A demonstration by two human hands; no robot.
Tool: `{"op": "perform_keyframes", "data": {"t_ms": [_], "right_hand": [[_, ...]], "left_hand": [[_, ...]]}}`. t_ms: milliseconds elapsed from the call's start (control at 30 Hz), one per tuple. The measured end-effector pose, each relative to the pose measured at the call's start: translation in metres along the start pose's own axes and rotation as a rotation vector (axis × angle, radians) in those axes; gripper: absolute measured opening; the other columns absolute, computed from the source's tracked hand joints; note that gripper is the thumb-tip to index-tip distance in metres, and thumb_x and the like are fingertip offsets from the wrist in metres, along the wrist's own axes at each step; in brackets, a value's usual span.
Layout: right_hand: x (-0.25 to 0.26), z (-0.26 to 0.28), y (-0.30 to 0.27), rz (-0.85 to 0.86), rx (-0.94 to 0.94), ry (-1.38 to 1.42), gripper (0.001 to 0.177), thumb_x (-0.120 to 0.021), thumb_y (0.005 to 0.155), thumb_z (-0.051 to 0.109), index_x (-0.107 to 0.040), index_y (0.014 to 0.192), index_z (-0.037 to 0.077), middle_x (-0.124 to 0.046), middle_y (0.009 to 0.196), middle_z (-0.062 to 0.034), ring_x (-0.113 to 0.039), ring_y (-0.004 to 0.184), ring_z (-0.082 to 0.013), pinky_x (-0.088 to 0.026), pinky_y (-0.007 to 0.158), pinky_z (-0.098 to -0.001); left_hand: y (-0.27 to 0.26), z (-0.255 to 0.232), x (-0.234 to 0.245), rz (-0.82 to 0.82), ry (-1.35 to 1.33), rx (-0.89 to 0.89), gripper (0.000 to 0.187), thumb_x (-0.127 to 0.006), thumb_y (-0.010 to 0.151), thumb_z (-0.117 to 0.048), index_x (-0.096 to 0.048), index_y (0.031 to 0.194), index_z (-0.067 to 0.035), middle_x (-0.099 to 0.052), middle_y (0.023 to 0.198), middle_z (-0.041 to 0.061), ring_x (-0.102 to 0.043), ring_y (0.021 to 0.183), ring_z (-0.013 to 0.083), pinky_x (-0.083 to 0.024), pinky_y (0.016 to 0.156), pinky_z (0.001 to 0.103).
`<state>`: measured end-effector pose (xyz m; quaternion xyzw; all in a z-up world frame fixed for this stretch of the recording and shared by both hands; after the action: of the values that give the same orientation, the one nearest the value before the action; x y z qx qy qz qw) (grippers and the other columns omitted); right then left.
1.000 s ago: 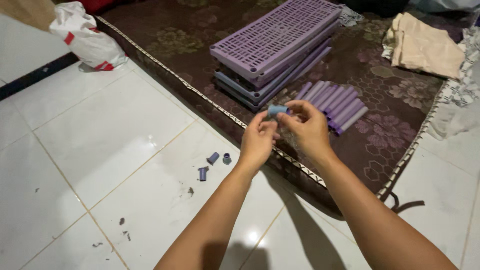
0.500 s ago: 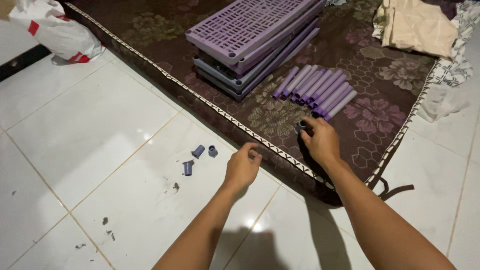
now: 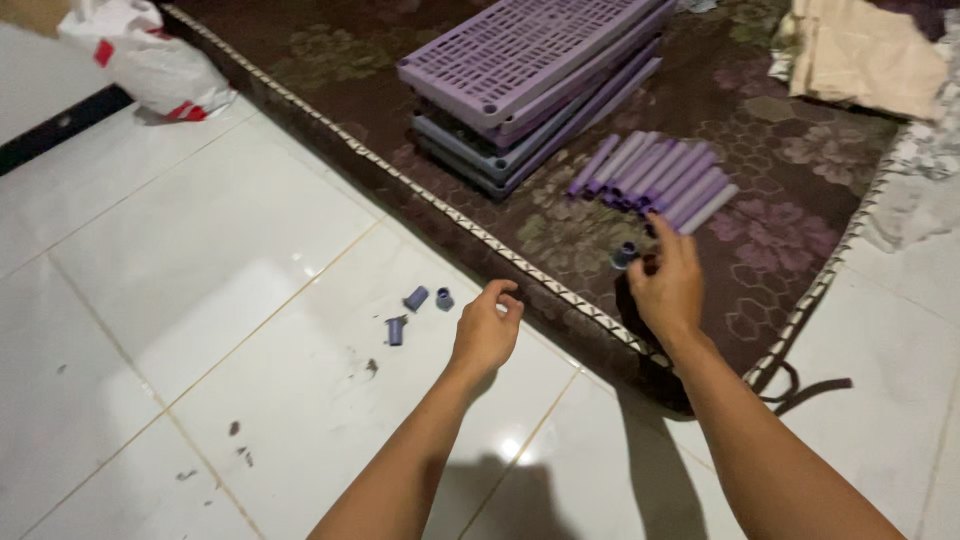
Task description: The person assembles a purple plastic grid tray by inserting cylindrical connectors into its corner holes. They handle multiple trays and connectors, stacking completed trays and organizing parts on the floor.
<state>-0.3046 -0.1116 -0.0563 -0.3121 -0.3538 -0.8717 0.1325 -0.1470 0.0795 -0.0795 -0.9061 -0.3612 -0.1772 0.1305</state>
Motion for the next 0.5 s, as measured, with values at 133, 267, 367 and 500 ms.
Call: {"op": "perform_keyframes", "data": {"t_ms": [133, 267, 367, 500], "right_hand": [[-0.023, 0.048, -0.017, 0.026, -0.001, 0.140, 0.047, -0.072, 0.090, 0.004, -0.061, 0.135, 0.008, -0.059, 0.100, -0.0144, -0.062, 0.088, -0.0289, -0.052, 0.080, -0.0400], [-0.077, 0.127, -0.051, 0.184, 0.222, 0.399, 0.047, -0.075, 0.088, 0.008, -0.061, 0.133, 0.007, -0.065, 0.111, -0.0127, -0.066, 0.099, -0.0251, -0.054, 0.087, -0.0370], [-0.108, 0.178, -0.072, 0.397, 0.086, 0.586, 0.053, -0.075, 0.088, 0.016, -0.058, 0.138, 0.008, -0.066, 0.125, -0.0100, -0.069, 0.104, -0.0217, -0.055, 0.082, -0.0357], [-0.136, 0.218, -0.082, 0.458, 0.038, 0.600, 0.066, -0.078, 0.087, 0.021, -0.050, 0.145, 0.007, -0.061, 0.135, -0.0125, -0.066, 0.115, -0.0247, -0.053, 0.090, -0.0377]], "left_hand": [[-0.011, 0.012, 0.029, -0.063, -0.080, -0.001, 0.043, -0.062, 0.095, -0.022, -0.054, 0.135, -0.010, -0.074, 0.111, 0.007, -0.073, 0.093, 0.0228, -0.058, 0.075, 0.036], [-0.024, 0.025, 0.066, -0.182, -0.178, -0.100, 0.050, -0.055, 0.104, -0.033, -0.044, 0.148, -0.011, -0.068, 0.127, 0.011, -0.069, 0.105, 0.0235, -0.056, 0.084, 0.035], [-0.038, 0.038, 0.099, -0.226, -0.243, 0.124, 0.056, -0.051, 0.099, -0.038, -0.040, 0.150, -0.016, -0.067, 0.132, 0.009, -0.070, 0.103, 0.0270, -0.056, 0.081, 0.038], [-0.053, 0.055, 0.144, -0.421, -0.138, 0.032, 0.059, -0.052, 0.101, -0.039, -0.036, 0.153, -0.016, -0.058, 0.141, 0.013, -0.062, 0.122, 0.0256, -0.054, 0.093, 0.040]]}}
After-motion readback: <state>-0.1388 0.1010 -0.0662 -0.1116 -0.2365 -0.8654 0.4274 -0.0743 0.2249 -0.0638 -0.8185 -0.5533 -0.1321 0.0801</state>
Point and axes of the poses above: each hand's wrist, its own y-axis towards the middle knuckle, its own x-axis out of the back of the hand, z = x × y, the point moved 1 cm from there along y, towards the middle knuckle
